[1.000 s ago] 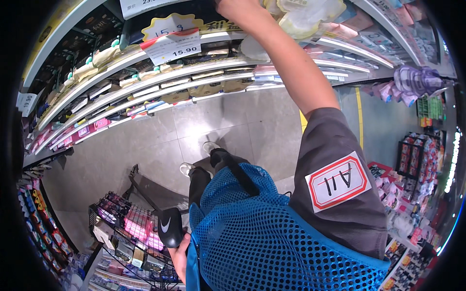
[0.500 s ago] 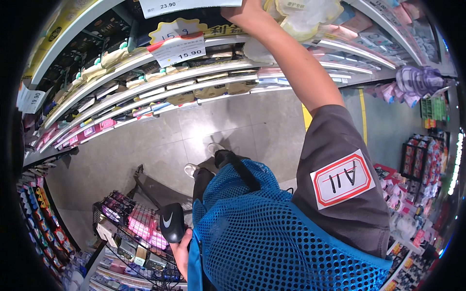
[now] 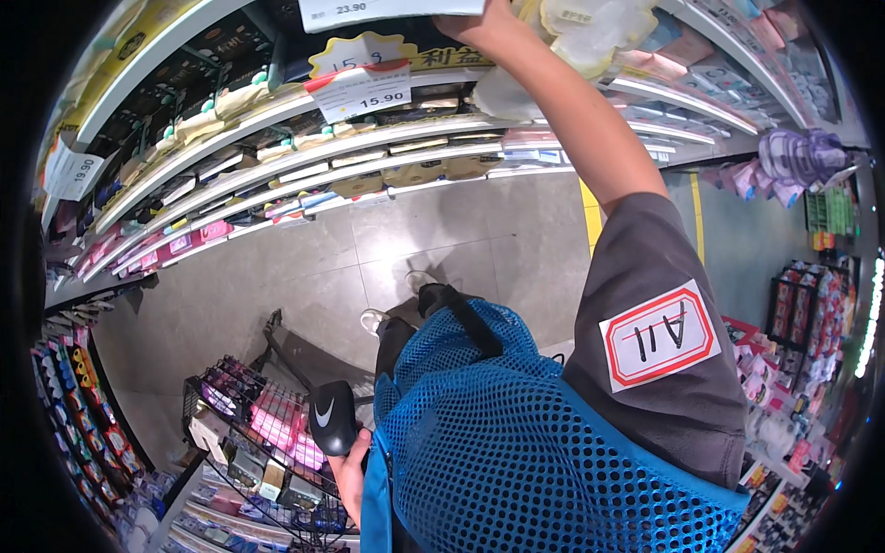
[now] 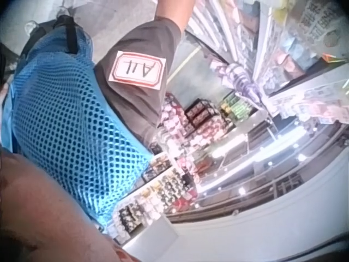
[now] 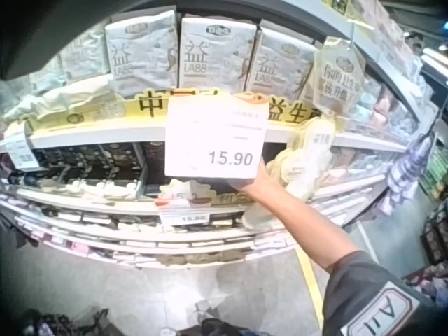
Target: Take boxes of product from a cart and place them onto the supermarket shelves.
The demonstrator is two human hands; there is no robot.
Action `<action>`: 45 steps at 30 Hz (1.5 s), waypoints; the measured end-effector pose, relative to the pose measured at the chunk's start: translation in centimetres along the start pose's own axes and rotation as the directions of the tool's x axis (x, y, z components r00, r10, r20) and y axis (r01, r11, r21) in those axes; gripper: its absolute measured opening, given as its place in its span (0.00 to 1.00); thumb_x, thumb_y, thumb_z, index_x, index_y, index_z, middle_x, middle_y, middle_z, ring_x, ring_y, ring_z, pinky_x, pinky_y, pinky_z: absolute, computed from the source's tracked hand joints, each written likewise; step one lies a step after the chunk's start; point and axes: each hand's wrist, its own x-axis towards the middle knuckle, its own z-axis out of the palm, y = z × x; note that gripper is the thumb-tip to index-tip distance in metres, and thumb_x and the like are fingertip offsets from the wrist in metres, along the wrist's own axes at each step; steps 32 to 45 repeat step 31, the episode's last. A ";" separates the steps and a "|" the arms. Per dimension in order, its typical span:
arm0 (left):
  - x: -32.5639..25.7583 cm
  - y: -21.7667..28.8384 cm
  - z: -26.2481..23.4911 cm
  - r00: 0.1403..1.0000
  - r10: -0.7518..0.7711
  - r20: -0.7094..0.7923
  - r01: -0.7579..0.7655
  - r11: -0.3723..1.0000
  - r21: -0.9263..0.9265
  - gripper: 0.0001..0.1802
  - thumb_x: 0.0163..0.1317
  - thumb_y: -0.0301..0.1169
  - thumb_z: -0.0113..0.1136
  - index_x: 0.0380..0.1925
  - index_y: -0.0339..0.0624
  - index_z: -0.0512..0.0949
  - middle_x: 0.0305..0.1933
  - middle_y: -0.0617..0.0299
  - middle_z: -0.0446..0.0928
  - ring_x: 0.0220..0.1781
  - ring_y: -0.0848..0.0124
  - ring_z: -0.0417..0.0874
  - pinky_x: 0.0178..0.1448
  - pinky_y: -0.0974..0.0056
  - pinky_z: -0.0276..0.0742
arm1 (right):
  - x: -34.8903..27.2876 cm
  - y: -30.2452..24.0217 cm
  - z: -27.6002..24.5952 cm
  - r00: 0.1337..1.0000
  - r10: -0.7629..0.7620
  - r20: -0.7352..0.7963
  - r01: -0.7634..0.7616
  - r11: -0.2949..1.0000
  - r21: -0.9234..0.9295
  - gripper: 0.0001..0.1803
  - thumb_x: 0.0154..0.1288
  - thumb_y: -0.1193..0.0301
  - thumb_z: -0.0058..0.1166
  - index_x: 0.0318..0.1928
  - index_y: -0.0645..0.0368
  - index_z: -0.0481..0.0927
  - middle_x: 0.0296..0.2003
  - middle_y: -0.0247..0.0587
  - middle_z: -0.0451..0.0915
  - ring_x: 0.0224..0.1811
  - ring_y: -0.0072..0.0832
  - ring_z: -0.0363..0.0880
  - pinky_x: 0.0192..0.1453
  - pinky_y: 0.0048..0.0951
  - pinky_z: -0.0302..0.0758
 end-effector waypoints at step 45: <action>-3.8 -7.9 -20.3 0.854 0.409 -0.320 -0.479 0.858 -0.183 0.30 0.49 0.29 0.70 0.54 0.39 0.71 0.51 0.56 0.76 0.52 0.71 0.75 0.58 0.66 0.69 | -10.0 -58.7 -6.2 0.172 -0.985 0.018 0.021 0.022 1.000 0.13 0.60 0.72 0.55 0.46 0.60 0.77 0.37 0.51 0.78 0.40 0.45 0.79 0.45 0.37 0.75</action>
